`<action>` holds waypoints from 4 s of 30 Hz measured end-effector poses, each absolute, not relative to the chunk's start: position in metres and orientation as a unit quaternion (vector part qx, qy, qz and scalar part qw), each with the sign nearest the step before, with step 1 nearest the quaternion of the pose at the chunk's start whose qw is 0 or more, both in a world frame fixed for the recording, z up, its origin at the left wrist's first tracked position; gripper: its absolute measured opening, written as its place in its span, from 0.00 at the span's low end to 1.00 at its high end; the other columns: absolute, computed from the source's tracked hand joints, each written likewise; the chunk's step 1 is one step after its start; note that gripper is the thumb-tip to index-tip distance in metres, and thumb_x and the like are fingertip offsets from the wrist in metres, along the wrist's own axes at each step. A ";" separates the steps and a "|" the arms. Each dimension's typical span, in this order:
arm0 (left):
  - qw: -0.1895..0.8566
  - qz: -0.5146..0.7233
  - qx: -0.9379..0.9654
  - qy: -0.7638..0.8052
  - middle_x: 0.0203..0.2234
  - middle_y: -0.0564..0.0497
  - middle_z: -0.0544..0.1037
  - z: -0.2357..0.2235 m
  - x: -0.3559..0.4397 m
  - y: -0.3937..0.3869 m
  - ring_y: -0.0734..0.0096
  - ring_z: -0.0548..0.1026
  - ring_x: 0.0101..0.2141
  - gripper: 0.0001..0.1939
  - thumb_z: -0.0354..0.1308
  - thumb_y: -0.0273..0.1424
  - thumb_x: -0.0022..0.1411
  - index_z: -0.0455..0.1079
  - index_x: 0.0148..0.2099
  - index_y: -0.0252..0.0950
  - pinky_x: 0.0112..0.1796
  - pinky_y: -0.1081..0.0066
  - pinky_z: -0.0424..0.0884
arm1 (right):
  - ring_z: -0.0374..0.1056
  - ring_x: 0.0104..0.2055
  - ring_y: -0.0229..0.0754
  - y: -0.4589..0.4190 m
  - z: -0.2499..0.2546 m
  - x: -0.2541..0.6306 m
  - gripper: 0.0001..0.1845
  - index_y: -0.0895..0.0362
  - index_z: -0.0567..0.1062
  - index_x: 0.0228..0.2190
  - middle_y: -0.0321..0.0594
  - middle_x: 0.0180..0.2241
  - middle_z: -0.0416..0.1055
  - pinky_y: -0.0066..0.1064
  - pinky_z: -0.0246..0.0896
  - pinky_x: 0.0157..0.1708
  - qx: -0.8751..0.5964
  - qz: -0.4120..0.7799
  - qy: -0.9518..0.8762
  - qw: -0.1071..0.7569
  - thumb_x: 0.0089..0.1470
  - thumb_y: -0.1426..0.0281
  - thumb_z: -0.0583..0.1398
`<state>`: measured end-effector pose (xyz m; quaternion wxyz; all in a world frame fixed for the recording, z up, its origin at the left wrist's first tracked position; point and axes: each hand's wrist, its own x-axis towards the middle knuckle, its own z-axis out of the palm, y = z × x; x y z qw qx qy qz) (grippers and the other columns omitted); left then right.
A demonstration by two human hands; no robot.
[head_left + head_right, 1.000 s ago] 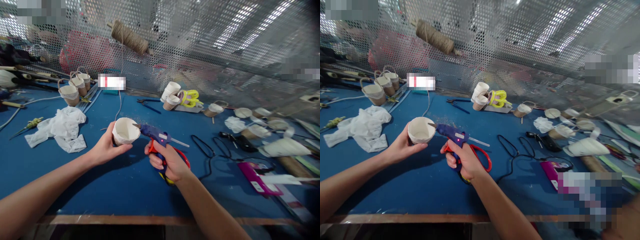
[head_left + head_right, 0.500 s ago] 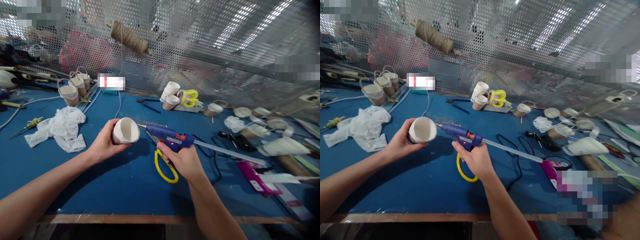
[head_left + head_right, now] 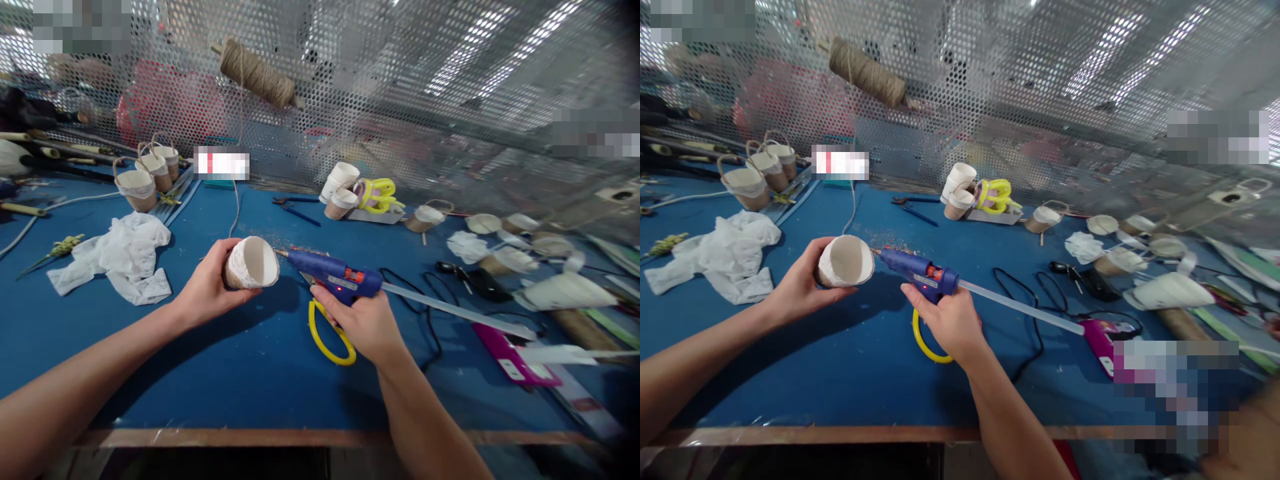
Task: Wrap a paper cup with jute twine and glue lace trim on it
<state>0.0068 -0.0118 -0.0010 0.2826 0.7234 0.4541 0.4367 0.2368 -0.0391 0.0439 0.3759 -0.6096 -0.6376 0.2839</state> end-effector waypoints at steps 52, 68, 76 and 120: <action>0.508 0.485 0.592 0.394 0.46 0.40 0.71 0.002 0.015 -0.018 0.55 0.71 0.46 0.36 0.67 0.41 0.43 0.58 0.51 0.34 0.47 0.58 0.68 | 0.45 0.12 0.22 -0.031 0.034 0.226 0.13 0.60 0.75 0.24 0.35 0.21 0.68 0.19 0.35 0.10 -0.382 0.732 -0.373 0.424 0.44 0.62 0.65; 0.420 0.473 0.648 0.425 0.42 0.47 0.72 0.001 0.011 -0.013 0.63 0.72 0.43 0.31 0.66 0.34 0.45 0.58 0.50 0.35 0.44 0.67 0.69 | 0.58 0.14 0.33 -0.034 0.036 0.234 0.17 0.59 0.71 0.21 0.31 0.11 0.60 0.28 0.58 0.19 -0.567 0.406 -0.623 0.354 0.50 0.57 0.59; 0.385 0.443 0.676 0.444 0.42 0.48 0.72 0.003 0.008 -0.012 0.64 0.71 0.43 0.29 0.65 0.33 0.45 0.57 0.48 0.37 0.44 0.67 0.67 | 0.60 0.14 0.35 -0.035 0.043 0.242 0.16 0.57 0.69 0.18 0.33 0.10 0.62 0.29 0.57 0.17 -0.619 0.316 -0.658 0.290 0.47 0.59 0.61; 0.442 0.468 0.636 0.427 0.42 0.46 0.70 -0.003 0.009 -0.012 0.60 0.71 0.45 0.34 0.68 0.35 0.43 0.56 0.49 0.36 0.46 0.61 0.67 | 0.50 0.13 0.27 -0.031 0.041 0.239 0.17 0.61 0.73 0.25 0.29 0.11 0.57 0.23 0.41 0.13 -0.465 0.600 -0.501 0.415 0.49 0.58 0.62</action>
